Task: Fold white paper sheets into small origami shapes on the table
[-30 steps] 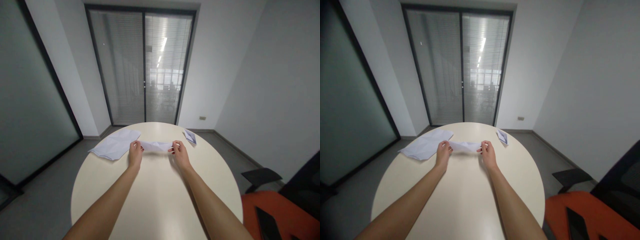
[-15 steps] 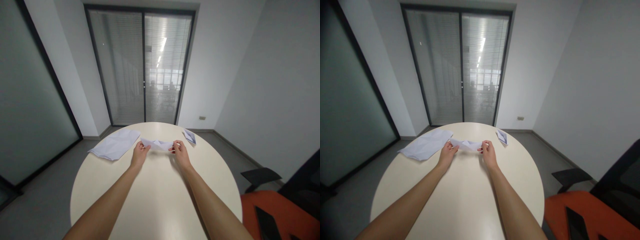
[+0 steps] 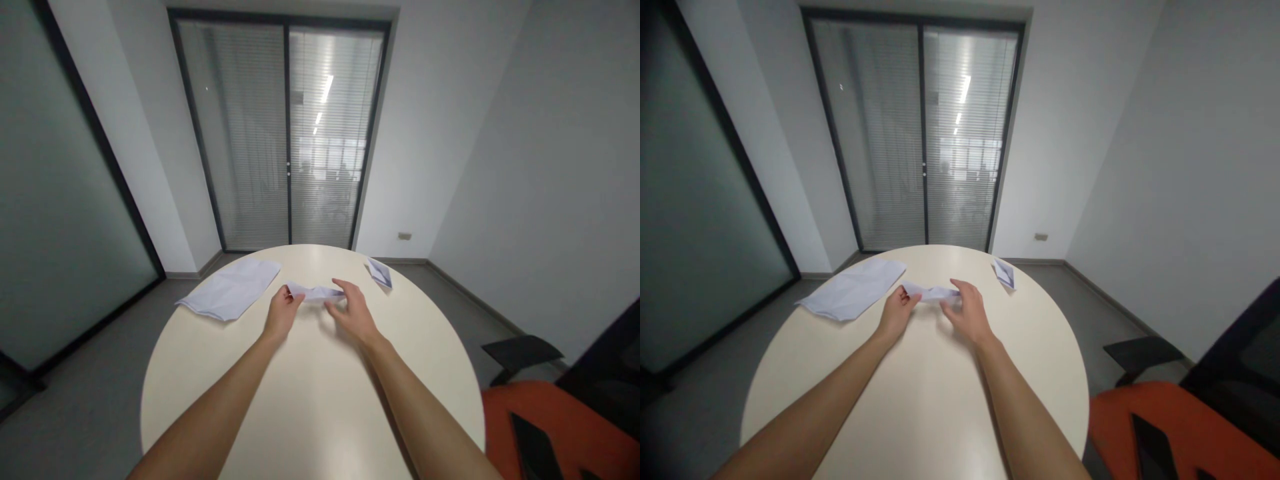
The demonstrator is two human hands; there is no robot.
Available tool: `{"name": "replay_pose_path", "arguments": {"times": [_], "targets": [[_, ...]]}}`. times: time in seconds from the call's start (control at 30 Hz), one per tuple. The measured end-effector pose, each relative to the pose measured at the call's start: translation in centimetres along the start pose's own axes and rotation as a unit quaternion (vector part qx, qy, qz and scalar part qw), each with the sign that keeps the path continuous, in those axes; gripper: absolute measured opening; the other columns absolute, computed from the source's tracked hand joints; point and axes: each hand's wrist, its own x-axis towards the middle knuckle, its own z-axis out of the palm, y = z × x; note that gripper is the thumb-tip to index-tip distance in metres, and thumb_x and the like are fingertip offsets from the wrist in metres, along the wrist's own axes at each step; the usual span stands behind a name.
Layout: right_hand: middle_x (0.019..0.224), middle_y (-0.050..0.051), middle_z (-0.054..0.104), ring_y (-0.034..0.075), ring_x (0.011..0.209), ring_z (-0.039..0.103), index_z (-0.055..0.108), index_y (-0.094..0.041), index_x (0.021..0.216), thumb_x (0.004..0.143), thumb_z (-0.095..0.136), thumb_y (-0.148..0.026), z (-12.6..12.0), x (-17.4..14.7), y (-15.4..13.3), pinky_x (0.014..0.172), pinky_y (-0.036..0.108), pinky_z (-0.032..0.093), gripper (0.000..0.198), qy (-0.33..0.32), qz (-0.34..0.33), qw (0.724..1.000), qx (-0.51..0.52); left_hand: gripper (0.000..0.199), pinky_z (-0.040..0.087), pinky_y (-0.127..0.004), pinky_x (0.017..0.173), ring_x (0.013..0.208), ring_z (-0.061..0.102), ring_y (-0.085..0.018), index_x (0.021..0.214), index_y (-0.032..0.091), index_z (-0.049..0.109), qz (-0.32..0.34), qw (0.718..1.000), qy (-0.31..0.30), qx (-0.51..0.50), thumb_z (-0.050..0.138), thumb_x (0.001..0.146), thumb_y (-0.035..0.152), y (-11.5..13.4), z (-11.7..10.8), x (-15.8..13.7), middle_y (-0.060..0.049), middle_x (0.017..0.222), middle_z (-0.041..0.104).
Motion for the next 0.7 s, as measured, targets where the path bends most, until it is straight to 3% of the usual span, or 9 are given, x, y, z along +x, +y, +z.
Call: {"name": "replay_pose_path", "arguments": {"times": [0.2, 0.43, 0.7], "targets": [[0.122, 0.010, 0.067, 0.028, 0.114, 0.057, 0.053, -0.023, 0.138, 0.082, 0.072, -0.036, 0.2, -0.1, -0.5, 0.105, 0.048, 0.039, 0.060, -0.051, -0.026, 0.998, -0.007, 0.021, 0.052, -0.033, 0.084, 0.086, 0.068, -0.020, 0.089, 0.017, 0.061, 0.023, 0.998, -0.053, 0.017, 0.071, 0.075, 0.031, 0.0, 0.4, -0.4, -0.004, 0.089, 0.071], [0.099, 0.006, 0.072, 0.026, 0.102, 0.061, 0.071, -0.026, 0.096, 0.086, 0.068, -0.032, 0.2, 0.2, -0.1, 0.095, 0.042, 0.044, 0.012, -0.078, -0.030, 0.996, -0.005, 0.038, 0.051, -0.033, 0.086, 0.089, 0.067, -0.019, 0.102, 0.018, 0.059, 0.030, 0.999, -0.044, 0.008, 0.076, 0.069, 0.026, -0.1, 0.5, -0.6, -0.005, 0.094, 0.069], [0.091, 0.006, 0.074, 0.026, 0.092, 0.064, 0.074, -0.026, 0.085, 0.085, 0.069, -0.032, 0.1, 0.3, 0.0, 0.089, 0.040, 0.046, 0.008, -0.093, 0.009, 0.996, -0.004, 0.043, 0.047, -0.035, 0.096, 0.093, 0.068, -0.018, 0.116, 0.021, 0.058, 0.083, 0.993, -0.050, 0.066, 0.072, 0.075, 0.020, 0.3, 0.2, -1.2, -0.003, 0.094, 0.071]]}}
